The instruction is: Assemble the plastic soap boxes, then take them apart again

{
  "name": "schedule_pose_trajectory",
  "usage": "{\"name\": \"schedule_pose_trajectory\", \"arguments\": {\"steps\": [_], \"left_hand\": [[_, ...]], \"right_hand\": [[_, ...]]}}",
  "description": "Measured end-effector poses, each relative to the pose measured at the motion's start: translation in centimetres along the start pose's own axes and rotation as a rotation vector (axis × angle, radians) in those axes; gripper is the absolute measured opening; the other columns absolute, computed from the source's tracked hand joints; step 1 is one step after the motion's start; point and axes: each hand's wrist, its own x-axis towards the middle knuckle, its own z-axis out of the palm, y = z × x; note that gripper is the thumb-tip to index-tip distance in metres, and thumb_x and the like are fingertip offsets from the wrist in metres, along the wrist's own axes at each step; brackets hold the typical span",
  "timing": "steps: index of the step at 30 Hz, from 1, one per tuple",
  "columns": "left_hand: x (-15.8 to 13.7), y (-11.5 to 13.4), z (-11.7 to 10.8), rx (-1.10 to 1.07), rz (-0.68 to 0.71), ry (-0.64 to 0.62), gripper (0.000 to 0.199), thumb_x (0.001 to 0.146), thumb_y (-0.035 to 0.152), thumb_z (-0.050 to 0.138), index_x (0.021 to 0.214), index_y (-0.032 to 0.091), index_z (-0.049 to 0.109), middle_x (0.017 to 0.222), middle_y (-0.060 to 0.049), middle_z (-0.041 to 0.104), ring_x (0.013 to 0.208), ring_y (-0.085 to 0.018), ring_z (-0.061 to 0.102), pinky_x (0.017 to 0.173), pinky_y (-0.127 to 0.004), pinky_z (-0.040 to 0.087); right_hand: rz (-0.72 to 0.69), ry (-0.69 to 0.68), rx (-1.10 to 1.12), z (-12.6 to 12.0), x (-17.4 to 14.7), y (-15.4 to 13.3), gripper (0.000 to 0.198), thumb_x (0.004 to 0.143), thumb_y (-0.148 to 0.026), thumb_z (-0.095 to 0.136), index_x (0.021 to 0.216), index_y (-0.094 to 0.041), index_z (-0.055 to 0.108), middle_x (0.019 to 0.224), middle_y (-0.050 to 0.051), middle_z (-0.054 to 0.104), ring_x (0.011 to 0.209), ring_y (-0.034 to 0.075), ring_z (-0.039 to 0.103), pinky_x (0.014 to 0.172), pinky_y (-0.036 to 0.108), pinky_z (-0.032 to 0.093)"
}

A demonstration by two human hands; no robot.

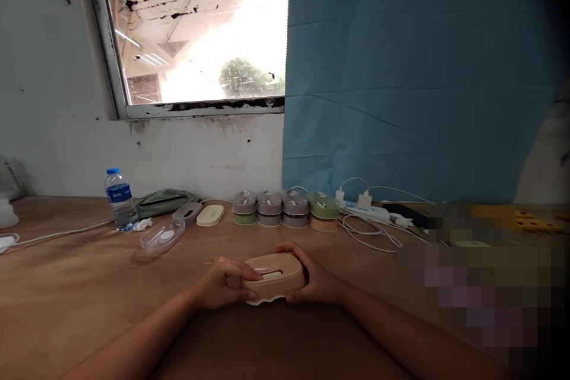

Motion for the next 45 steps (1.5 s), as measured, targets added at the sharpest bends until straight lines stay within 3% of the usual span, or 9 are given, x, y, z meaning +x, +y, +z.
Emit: {"name": "schedule_pose_trajectory", "arguments": {"steps": [15,26,45], "left_hand": [[-0.1,-0.2,-0.3,0.019,-0.116,0.082,0.03,0.071,0.031,0.063,0.096,0.016,0.066,0.095,-0.006,0.067,0.086,-0.018,0.061,0.075,-0.025,0.046],[-0.1,-0.2,-0.6,-0.198,-0.23,0.13,0.033,0.072,0.033,0.061,0.096,0.01,0.065,0.089,-0.009,0.067,0.077,-0.018,0.058,0.065,-0.023,0.045],[-0.3,-0.9,-0.5,-0.391,-0.313,0.125,0.033,0.068,0.031,0.065,0.092,0.009,0.065,0.085,-0.007,0.066,0.075,-0.016,0.058,0.063,-0.022,0.045]], "right_hand": [[0.08,-0.021,0.049,-0.2,0.3,0.5,0.087,0.054,-0.043,0.074,0.124,-0.022,0.026,0.125,0.01,0.033,0.119,0.025,0.034,0.1,0.039,0.027],[0.054,-0.064,0.023,0.1,0.0,0.5,0.101,0.045,-0.031,0.081,0.126,-0.024,0.02,0.124,0.008,0.035,0.115,0.026,0.037,0.097,0.039,0.031],[0.084,-0.07,0.001,0.1,0.0,0.2,0.097,0.05,-0.033,0.079,0.126,-0.025,0.02,0.126,0.008,0.034,0.117,0.024,0.035,0.098,0.037,0.029]]}}
